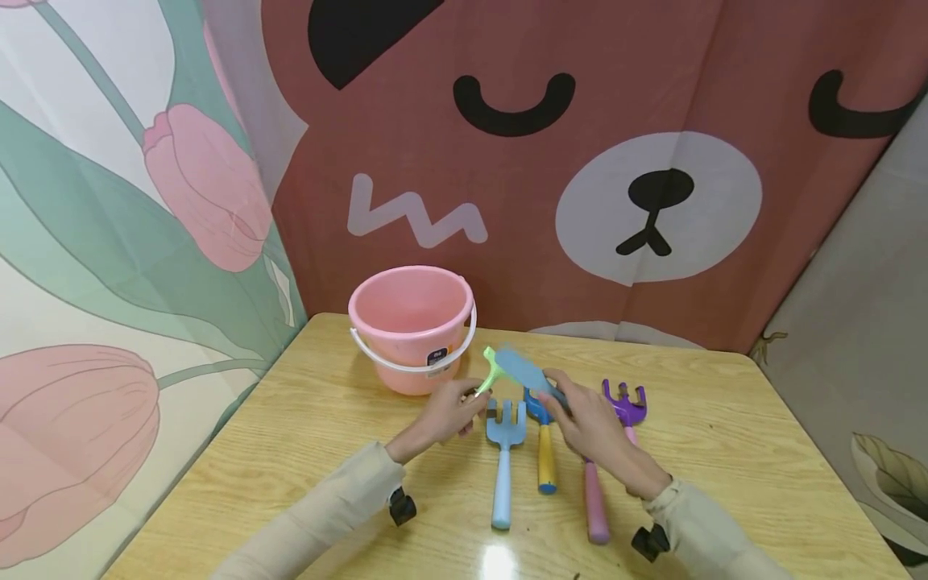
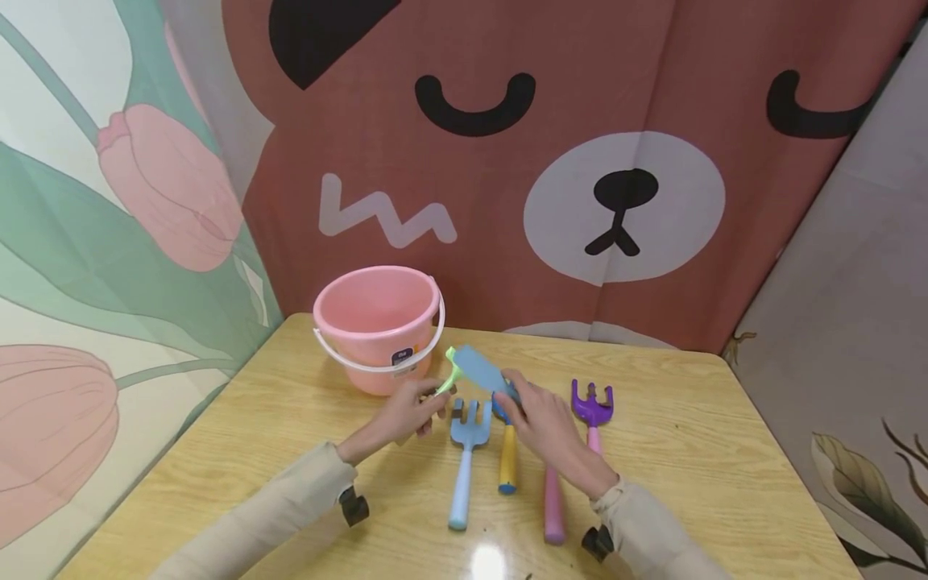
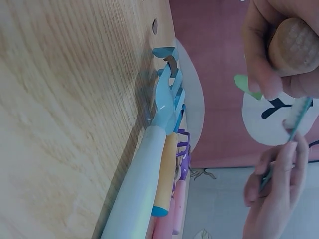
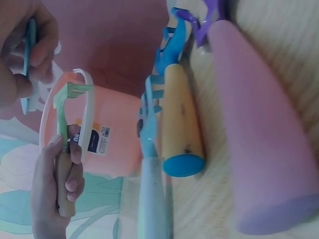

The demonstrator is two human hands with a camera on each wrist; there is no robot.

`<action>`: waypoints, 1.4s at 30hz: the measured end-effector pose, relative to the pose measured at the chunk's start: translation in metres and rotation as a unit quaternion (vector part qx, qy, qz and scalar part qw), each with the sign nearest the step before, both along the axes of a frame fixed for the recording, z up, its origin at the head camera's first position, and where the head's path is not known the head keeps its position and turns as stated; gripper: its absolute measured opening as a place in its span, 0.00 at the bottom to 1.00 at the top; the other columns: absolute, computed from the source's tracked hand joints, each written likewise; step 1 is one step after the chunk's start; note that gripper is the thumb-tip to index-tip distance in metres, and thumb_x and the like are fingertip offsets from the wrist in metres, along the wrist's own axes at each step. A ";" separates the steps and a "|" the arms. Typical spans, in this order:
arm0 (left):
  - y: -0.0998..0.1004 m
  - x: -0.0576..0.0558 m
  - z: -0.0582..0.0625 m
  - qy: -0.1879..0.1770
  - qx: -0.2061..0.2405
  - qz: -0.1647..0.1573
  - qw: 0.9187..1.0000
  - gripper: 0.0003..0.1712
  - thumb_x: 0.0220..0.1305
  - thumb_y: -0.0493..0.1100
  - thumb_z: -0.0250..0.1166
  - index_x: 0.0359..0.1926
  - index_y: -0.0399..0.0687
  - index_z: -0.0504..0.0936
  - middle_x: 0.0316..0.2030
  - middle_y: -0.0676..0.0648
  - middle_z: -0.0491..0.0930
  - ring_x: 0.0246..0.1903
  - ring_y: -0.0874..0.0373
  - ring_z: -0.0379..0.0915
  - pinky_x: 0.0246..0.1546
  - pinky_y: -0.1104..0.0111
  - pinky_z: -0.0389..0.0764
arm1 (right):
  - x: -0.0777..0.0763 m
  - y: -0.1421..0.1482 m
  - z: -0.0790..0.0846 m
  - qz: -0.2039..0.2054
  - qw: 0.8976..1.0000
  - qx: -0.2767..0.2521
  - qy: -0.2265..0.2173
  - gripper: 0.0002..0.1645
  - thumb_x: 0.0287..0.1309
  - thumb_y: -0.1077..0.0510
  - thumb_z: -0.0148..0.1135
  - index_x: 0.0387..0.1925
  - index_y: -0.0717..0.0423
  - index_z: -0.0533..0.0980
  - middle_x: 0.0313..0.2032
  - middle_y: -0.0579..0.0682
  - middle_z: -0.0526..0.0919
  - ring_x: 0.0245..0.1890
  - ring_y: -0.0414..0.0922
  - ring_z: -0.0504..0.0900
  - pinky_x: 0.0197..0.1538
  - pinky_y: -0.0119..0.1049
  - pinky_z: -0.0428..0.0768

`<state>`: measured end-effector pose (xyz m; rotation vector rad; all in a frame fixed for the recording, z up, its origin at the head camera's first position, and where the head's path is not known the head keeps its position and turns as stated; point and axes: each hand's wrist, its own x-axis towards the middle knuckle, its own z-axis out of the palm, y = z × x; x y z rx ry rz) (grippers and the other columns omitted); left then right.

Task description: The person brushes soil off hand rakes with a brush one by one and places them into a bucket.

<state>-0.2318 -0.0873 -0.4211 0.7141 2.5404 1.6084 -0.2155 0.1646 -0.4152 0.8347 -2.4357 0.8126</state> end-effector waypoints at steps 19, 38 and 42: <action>0.004 0.003 0.001 0.006 -0.005 -0.011 1.000 0.11 0.75 0.42 0.55 0.41 0.44 0.82 0.20 0.52 0.77 0.08 0.63 0.65 0.07 0.73 0.67 | -0.018 0.010 -0.003 -0.076 0.997 0.016 0.015 0.20 0.71 0.60 0.57 0.57 0.67 0.70 0.15 0.40 0.65 0.10 0.33 0.57 0.13 0.27 0.57; 0.003 0.004 0.002 -0.005 0.018 0.006 1.000 0.11 0.72 0.38 0.55 0.47 0.39 0.82 0.21 0.49 0.76 0.08 0.65 0.63 0.07 0.73 0.65 | -0.012 0.011 -0.006 -0.058 0.996 0.025 -0.059 0.21 0.74 0.58 0.52 0.59 0.70 0.68 0.13 0.39 0.62 0.10 0.33 0.56 0.13 0.27 0.56; 0.001 0.004 0.003 0.001 0.018 0.004 1.000 0.12 0.72 0.38 0.55 0.48 0.38 0.81 0.21 0.48 0.76 0.08 0.64 0.63 0.07 0.73 0.65 | -0.010 0.013 -0.006 -0.056 0.996 0.027 -0.061 0.20 0.74 0.58 0.52 0.58 0.70 0.69 0.12 0.39 0.62 0.09 0.32 0.56 0.13 0.26 0.55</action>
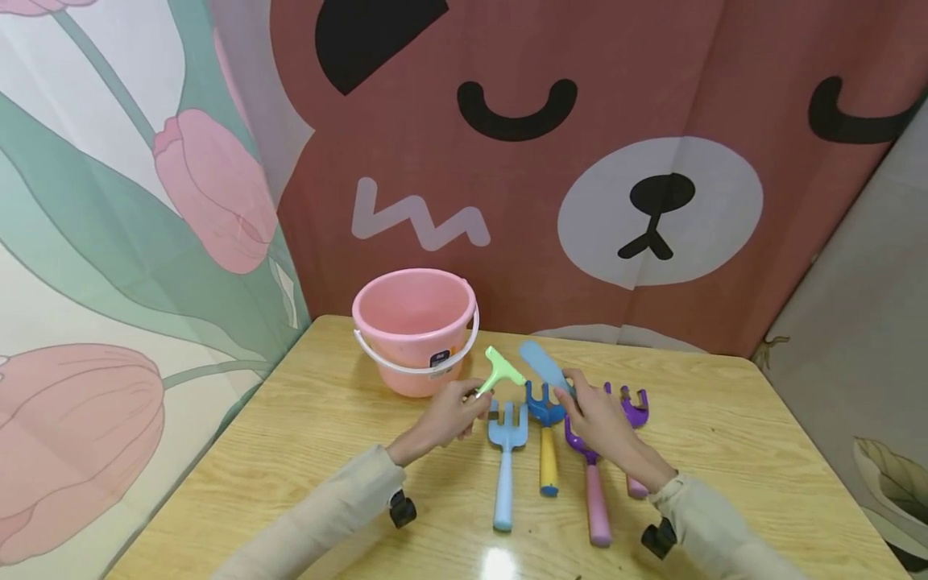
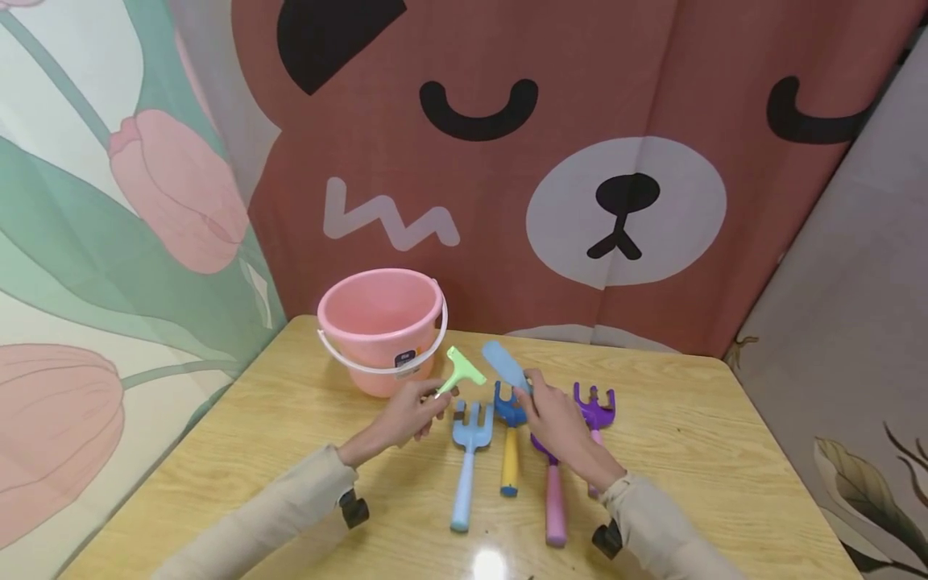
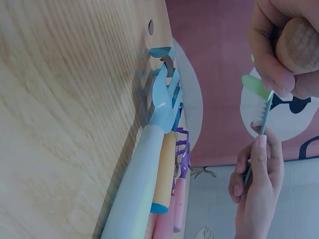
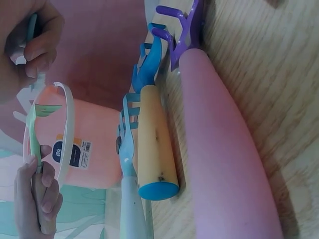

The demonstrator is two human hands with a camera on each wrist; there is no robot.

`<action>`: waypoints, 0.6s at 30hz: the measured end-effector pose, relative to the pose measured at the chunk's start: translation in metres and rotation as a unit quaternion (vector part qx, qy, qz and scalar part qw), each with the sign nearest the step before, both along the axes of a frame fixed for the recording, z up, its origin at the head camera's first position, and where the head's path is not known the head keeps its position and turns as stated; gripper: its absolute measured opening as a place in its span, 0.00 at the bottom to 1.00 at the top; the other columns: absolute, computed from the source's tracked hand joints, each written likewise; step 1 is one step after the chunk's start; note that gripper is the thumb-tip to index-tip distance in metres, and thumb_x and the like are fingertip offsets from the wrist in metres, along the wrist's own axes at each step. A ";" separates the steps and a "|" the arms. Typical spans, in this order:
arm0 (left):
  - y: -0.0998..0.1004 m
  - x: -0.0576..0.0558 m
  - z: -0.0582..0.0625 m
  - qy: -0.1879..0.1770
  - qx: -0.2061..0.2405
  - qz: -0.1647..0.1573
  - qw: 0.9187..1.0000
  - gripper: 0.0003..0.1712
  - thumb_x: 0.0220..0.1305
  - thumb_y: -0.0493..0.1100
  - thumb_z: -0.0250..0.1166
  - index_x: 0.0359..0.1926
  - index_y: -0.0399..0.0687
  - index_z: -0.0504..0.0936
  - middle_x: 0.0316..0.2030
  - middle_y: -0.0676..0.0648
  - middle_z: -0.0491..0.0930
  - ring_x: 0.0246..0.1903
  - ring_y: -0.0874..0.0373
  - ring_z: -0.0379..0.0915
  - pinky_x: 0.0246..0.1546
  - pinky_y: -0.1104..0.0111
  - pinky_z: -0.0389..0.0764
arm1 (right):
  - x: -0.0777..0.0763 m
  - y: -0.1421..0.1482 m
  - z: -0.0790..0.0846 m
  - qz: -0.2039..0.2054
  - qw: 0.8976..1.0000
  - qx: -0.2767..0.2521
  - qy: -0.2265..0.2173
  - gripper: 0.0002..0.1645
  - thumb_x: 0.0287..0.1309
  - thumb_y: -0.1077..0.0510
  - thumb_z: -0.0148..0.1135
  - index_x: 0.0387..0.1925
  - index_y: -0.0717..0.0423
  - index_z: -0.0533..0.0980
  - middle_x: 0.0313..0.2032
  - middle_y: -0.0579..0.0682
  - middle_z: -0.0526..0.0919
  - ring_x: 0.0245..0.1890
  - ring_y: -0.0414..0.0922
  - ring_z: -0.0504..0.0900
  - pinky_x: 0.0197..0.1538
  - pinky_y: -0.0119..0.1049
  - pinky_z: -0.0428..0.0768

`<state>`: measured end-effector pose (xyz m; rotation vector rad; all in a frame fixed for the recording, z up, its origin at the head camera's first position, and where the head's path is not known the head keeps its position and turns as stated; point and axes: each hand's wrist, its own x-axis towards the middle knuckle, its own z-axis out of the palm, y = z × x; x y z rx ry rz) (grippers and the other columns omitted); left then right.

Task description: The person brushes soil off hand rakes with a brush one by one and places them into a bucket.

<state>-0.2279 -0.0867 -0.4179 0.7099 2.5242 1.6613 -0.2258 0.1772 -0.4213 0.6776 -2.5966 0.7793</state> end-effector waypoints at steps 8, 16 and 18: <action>0.001 0.000 0.006 0.009 -0.010 0.004 1.000 0.10 0.73 0.38 0.54 0.44 0.38 0.81 0.22 0.47 0.78 0.08 0.62 0.67 0.11 0.53 0.77 | 0.005 0.000 -0.003 -0.001 1.000 0.012 -0.015 0.20 0.73 0.57 0.54 0.56 0.68 0.70 0.12 0.38 0.62 0.09 0.32 0.55 0.13 0.25 0.54; -0.001 -0.001 0.012 0.029 0.007 0.011 0.999 0.09 0.72 0.37 0.55 0.40 0.38 0.80 0.21 0.48 0.77 0.09 0.59 0.70 0.14 0.47 0.79 | 0.005 0.002 -0.006 0.010 1.000 0.004 -0.024 0.19 0.73 0.57 0.54 0.57 0.67 0.69 0.13 0.37 0.62 0.09 0.31 0.53 0.12 0.24 0.53; -0.001 -0.001 0.014 0.034 0.013 0.011 0.999 0.08 0.72 0.36 0.55 0.37 0.39 0.80 0.20 0.48 0.77 0.09 0.59 0.70 0.14 0.47 0.79 | 0.005 0.002 -0.006 0.015 1.000 0.004 -0.023 0.19 0.73 0.58 0.54 0.57 0.67 0.69 0.13 0.37 0.63 0.09 0.31 0.53 0.12 0.24 0.53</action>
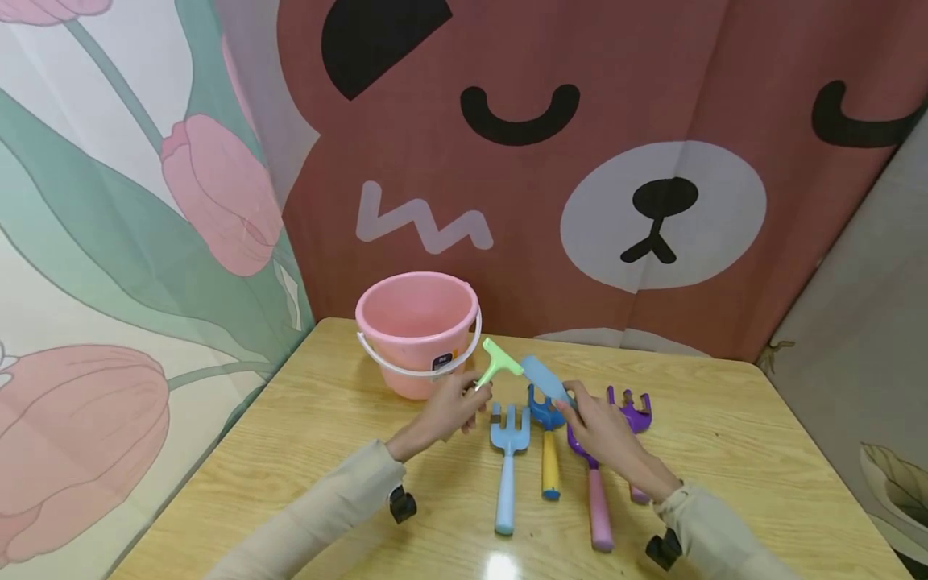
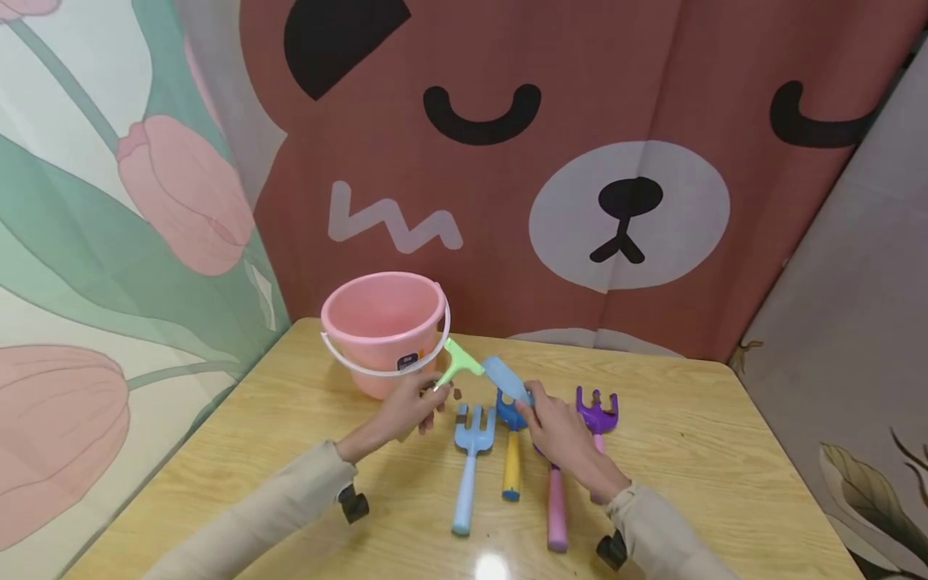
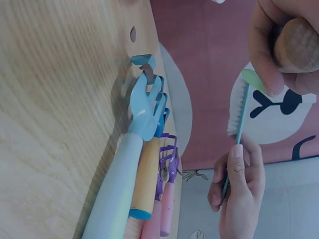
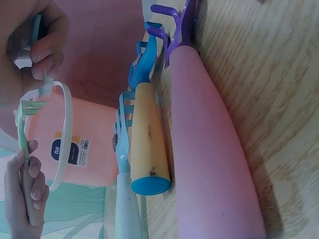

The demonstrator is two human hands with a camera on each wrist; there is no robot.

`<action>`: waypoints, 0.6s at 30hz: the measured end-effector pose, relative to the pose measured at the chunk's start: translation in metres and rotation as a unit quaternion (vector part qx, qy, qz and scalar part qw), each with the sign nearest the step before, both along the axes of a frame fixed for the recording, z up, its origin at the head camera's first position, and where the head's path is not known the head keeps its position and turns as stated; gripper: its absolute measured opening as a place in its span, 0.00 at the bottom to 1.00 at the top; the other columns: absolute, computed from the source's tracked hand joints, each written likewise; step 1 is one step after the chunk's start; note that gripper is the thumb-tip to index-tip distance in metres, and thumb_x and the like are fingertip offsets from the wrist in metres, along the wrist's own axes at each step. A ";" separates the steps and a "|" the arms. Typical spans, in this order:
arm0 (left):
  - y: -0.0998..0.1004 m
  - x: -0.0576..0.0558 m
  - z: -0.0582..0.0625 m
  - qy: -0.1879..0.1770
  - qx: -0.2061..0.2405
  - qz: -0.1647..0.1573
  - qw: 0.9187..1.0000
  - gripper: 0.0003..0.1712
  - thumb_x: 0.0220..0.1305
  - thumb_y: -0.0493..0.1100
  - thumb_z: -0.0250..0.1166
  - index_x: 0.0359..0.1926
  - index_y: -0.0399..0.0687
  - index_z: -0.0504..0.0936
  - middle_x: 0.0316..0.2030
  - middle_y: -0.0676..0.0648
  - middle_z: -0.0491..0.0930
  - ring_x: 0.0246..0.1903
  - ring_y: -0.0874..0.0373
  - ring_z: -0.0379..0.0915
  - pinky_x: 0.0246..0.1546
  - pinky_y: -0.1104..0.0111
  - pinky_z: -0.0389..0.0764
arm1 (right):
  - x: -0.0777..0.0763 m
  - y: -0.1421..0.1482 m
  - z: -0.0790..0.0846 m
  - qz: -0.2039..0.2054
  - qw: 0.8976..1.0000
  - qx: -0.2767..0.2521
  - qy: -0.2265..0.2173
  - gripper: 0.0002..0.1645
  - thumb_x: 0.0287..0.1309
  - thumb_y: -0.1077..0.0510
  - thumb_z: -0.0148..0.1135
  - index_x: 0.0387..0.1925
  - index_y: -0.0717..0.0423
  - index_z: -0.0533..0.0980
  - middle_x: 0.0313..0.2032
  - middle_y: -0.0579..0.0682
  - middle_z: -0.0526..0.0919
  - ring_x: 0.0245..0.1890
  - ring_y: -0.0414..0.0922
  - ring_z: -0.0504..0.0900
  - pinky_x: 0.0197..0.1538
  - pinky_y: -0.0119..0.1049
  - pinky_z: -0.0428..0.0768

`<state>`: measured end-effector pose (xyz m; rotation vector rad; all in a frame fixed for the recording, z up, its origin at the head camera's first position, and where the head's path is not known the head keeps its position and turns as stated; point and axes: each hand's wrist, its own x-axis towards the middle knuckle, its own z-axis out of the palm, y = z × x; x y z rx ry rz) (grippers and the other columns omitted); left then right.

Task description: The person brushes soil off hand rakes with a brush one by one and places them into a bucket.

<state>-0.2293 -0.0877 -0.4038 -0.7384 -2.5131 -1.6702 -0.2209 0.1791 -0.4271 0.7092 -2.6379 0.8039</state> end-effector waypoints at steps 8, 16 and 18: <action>-0.001 -0.001 0.004 0.023 -0.014 0.022 0.999 0.10 0.72 0.38 0.57 0.34 0.41 0.81 0.20 0.52 0.79 0.12 0.56 0.73 0.15 0.56 0.81 | 0.001 -0.001 0.000 -0.007 1.000 -0.001 -0.019 0.19 0.74 0.56 0.53 0.58 0.66 0.69 0.13 0.38 0.63 0.09 0.32 0.55 0.12 0.24 0.55; -0.001 -0.001 0.005 0.071 -0.062 0.074 0.993 0.12 0.72 0.41 0.58 0.32 0.49 0.84 0.23 0.53 0.83 0.18 0.66 0.70 0.17 0.75 0.65 | 0.004 0.000 -0.003 -0.004 1.000 -0.009 -0.018 0.19 0.73 0.56 0.54 0.57 0.64 0.70 0.14 0.38 0.64 0.09 0.31 0.56 0.12 0.24 0.55; -0.001 -0.001 0.006 0.076 -0.065 0.075 0.992 0.12 0.72 0.41 0.58 0.32 0.48 0.84 0.23 0.53 0.84 0.17 0.66 0.69 0.17 0.75 0.65 | 0.003 0.000 -0.003 -0.003 1.000 -0.007 -0.007 0.18 0.73 0.57 0.55 0.57 0.65 0.70 0.13 0.37 0.63 0.09 0.31 0.56 0.12 0.24 0.55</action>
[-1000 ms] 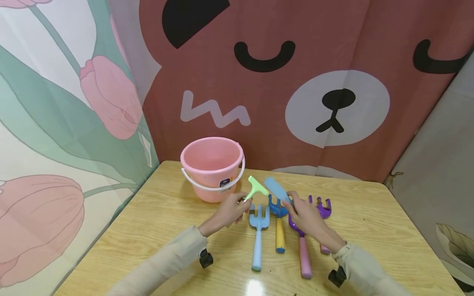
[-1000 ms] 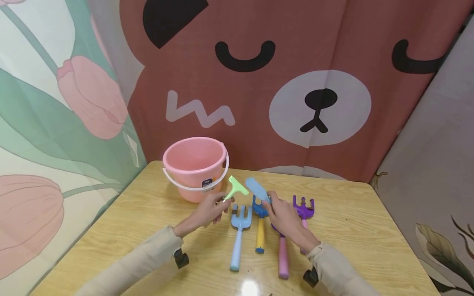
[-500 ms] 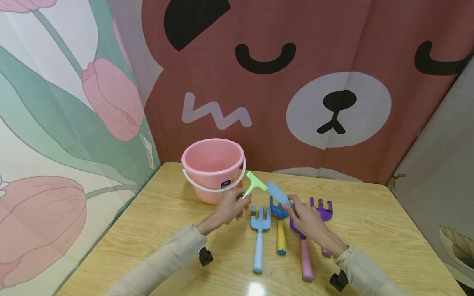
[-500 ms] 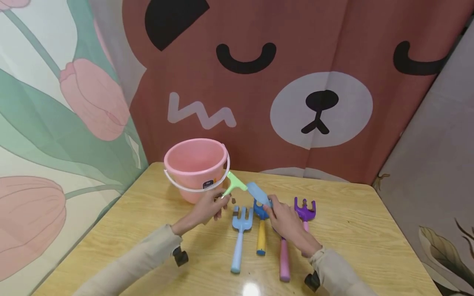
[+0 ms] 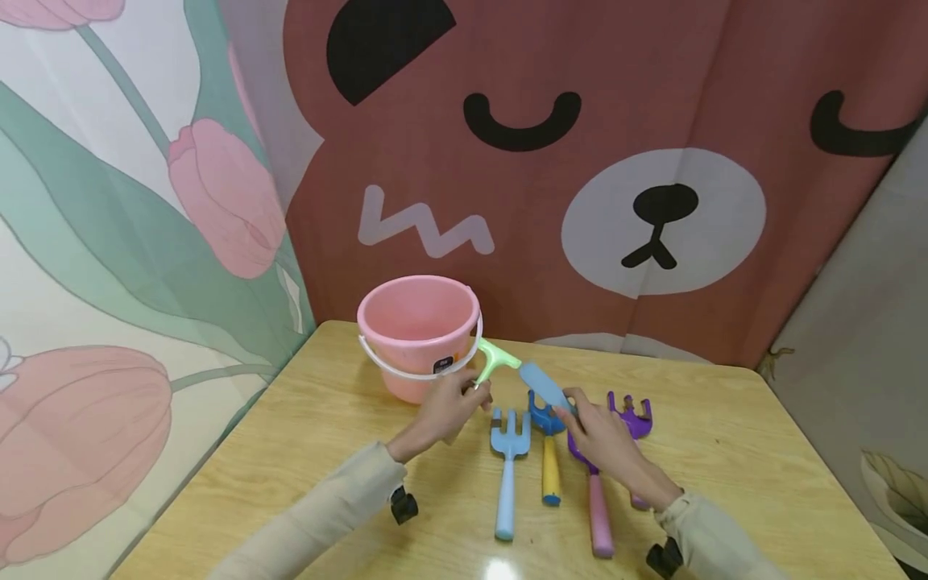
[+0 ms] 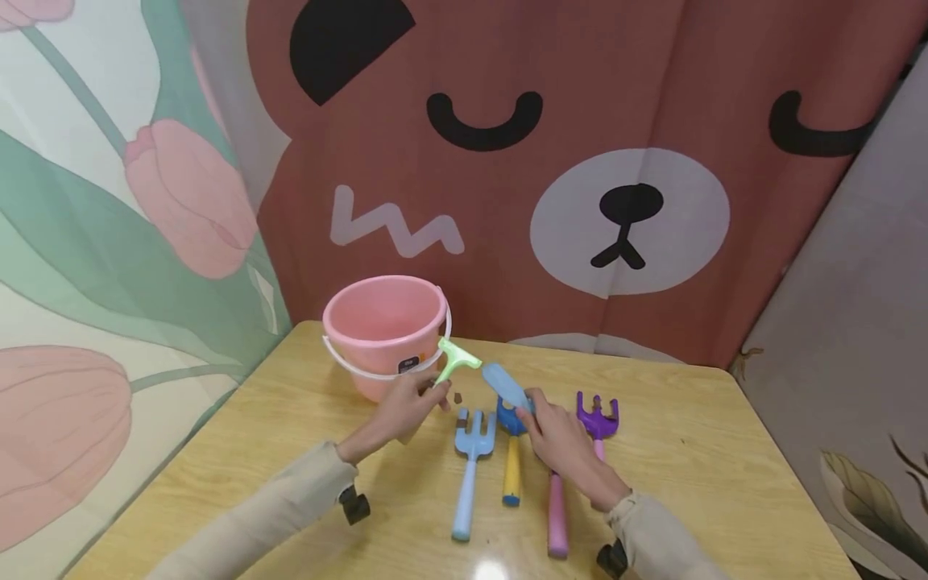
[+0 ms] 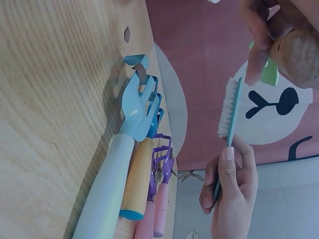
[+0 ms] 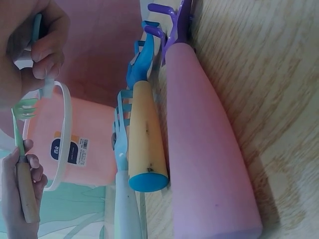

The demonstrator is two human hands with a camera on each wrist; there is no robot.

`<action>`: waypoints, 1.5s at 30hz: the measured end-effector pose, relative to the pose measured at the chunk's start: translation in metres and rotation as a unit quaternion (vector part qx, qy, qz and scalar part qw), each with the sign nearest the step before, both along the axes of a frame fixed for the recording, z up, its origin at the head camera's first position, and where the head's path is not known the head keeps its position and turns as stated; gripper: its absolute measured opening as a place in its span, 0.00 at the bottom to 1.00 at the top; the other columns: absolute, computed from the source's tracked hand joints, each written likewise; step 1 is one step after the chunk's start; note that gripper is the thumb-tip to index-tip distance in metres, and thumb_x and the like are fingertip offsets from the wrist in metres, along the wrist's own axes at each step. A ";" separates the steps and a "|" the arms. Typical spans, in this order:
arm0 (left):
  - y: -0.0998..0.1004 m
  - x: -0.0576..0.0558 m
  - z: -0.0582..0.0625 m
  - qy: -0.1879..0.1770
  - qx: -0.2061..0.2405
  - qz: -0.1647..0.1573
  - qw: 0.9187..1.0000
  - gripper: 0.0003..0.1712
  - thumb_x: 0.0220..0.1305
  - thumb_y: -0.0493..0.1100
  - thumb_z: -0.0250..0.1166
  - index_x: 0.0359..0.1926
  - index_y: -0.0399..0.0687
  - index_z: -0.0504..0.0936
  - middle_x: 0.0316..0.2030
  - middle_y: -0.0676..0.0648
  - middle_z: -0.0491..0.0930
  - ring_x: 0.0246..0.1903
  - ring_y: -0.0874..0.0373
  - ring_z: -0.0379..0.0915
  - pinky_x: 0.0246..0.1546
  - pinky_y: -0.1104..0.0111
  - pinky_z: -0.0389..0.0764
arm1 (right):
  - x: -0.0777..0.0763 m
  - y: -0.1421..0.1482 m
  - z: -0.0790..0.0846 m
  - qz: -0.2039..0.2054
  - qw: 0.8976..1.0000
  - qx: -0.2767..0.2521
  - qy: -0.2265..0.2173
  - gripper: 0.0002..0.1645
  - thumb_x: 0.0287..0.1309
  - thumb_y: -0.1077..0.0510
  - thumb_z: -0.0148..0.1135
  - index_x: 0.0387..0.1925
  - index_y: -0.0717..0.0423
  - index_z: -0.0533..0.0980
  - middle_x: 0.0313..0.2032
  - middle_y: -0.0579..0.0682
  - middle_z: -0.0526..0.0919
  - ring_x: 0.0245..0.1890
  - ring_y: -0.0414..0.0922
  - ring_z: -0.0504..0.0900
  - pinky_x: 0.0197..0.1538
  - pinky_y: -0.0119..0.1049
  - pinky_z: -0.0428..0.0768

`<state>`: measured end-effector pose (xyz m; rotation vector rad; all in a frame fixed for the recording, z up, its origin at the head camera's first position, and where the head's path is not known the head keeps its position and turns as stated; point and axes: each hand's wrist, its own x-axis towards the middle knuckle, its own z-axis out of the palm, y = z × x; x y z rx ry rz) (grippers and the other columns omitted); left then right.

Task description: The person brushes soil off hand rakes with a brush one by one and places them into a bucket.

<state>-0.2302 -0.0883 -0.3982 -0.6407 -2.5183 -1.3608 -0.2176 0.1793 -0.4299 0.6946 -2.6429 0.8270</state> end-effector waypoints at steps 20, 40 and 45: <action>0.002 0.000 0.001 -0.009 0.003 -0.004 1.000 0.10 0.74 0.41 0.56 0.36 0.44 0.81 0.23 0.54 0.82 0.17 0.65 0.71 0.22 0.71 0.74 | 0.001 0.001 -0.003 -0.006 0.999 0.033 -0.016 0.21 0.72 0.56 0.56 0.58 0.66 0.70 0.11 0.37 0.59 0.09 0.31 0.53 0.13 0.24 0.54; -0.005 -0.001 0.019 -0.046 -0.010 -0.067 0.997 0.10 0.75 0.45 0.56 0.37 0.44 0.77 0.22 0.49 0.83 0.18 0.60 0.77 0.22 0.71 0.75 | 0.000 -0.002 -0.002 0.000 0.999 0.039 -0.023 0.21 0.72 0.55 0.56 0.58 0.65 0.71 0.12 0.38 0.61 0.10 0.32 0.56 0.13 0.27 0.58; -0.005 -0.005 0.025 -0.034 -0.023 -0.066 0.997 0.11 0.74 0.45 0.57 0.33 0.44 0.75 0.18 0.51 0.80 0.17 0.61 0.77 0.21 0.73 0.71 | 0.001 -0.001 0.000 0.001 0.999 0.044 -0.012 0.21 0.72 0.55 0.56 0.58 0.65 0.71 0.12 0.38 0.61 0.10 0.32 0.57 0.13 0.27 0.59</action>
